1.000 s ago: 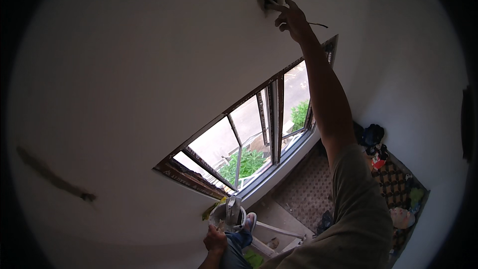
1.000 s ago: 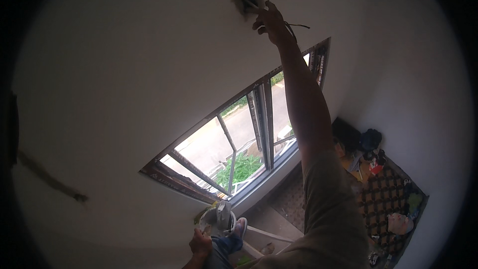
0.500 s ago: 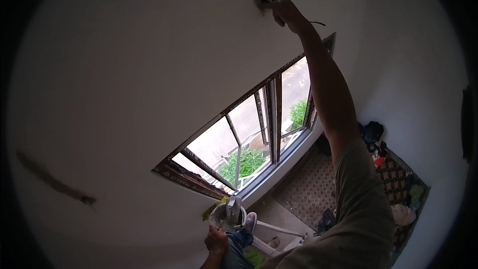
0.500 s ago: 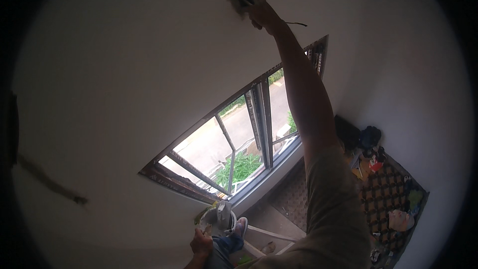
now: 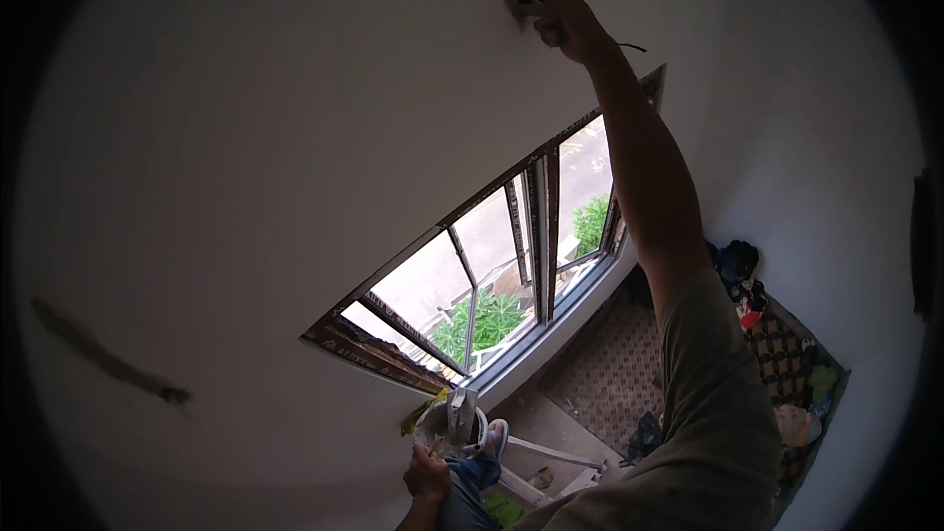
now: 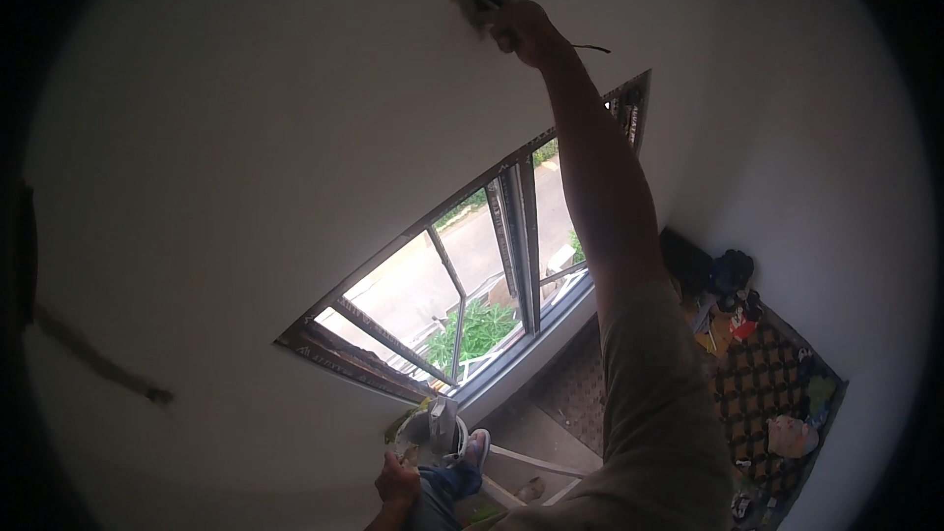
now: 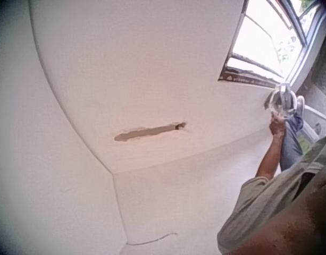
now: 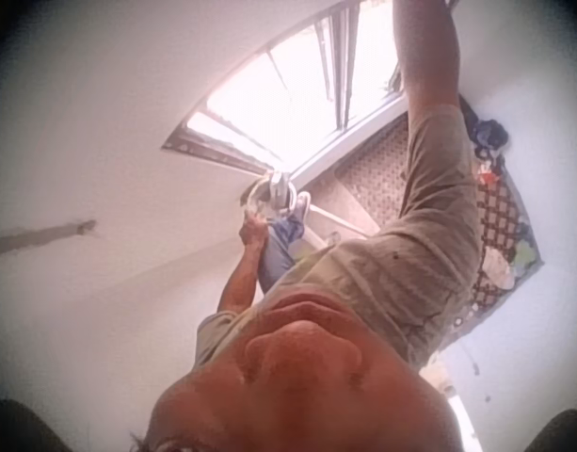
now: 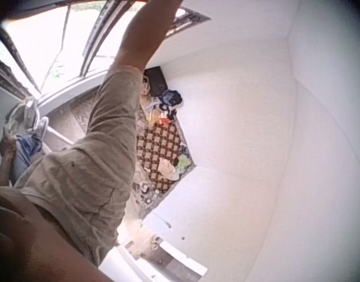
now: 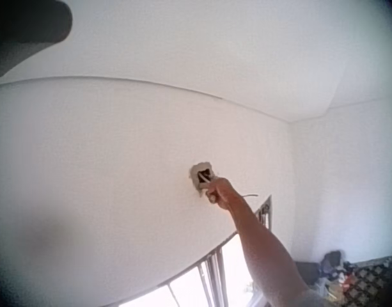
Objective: The person stands on a ladder and applies plaster to a hole in the ceiling around electrical wires by hand, then uses a piece of cardboard to smooth the plaster across the ceiling surface.
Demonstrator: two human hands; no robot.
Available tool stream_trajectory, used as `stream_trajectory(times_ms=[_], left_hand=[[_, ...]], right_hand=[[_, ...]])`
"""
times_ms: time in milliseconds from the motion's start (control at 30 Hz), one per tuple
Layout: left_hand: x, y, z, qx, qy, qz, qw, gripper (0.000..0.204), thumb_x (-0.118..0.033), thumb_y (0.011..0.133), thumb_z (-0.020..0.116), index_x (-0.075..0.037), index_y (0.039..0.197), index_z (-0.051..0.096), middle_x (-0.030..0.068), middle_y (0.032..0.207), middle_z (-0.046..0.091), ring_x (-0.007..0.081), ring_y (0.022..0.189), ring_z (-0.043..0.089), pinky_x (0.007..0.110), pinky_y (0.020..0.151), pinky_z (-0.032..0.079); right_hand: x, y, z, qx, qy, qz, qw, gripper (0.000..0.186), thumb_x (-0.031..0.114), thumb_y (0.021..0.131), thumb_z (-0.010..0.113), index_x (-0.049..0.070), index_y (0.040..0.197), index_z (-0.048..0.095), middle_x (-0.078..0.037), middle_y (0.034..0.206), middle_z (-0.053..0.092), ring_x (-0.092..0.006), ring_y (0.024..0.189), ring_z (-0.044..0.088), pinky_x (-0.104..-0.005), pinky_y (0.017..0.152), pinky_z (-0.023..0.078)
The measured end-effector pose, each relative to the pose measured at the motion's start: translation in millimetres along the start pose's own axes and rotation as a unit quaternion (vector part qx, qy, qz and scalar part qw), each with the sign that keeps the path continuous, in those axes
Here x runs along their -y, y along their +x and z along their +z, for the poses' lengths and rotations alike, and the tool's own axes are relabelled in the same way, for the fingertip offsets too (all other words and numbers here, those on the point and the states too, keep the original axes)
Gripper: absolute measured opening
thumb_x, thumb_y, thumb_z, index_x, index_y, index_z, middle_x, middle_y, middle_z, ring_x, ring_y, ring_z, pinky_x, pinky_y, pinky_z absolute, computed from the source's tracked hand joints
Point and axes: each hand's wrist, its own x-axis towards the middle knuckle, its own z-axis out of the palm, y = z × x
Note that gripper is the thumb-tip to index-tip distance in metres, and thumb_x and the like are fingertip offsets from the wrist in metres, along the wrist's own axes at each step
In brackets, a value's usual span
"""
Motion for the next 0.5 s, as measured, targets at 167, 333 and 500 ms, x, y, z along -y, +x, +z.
stream_trajectory(times_ms=[167,333,500], left_hand=[[0,-1,1,0.008,0.003,-0.010,1.000,0.032,-0.036,0.093,0.053,-0.006,0.106,0.048,0.0247,0.097,0.067,0.0459,0.088,0.066,0.058,0.079,0.049],[-3,-2,-1,0.006,0.011,-0.011,1.000,0.033,-0.036,0.093,0.053,-0.006,0.107,0.049,0.0242,0.098,0.067,0.0457,0.088,0.066,0.058,0.079,0.049],[2,0,2,0.007,-0.001,-0.012,1.000,0.033,-0.037,0.093,0.053,-0.007,0.107,0.049,0.0237,0.099,0.067,0.0453,0.090,0.066,0.058,0.080,0.049]], right_hand=[[-5,1,9,-0.026,0.099,-0.011,0.995,0.015,0.010,0.085,0.060,-0.003,0.093,0.063,-0.002,0.061,0.044,-0.0118,0.050,0.042,-0.0282,0.044,0.030],[-1,7,7,-0.029,0.011,-0.037,0.999,0.014,0.014,0.086,0.061,0.002,0.092,0.059,-0.001,0.061,0.046,-0.0104,0.048,0.041,-0.0270,0.042,0.029],[0,13,6,-0.014,-0.032,-0.042,0.999,0.012,0.016,0.089,0.059,0.005,0.087,0.056,0.000,0.059,0.045,-0.0093,0.046,0.038,-0.0265,0.041,0.027]])
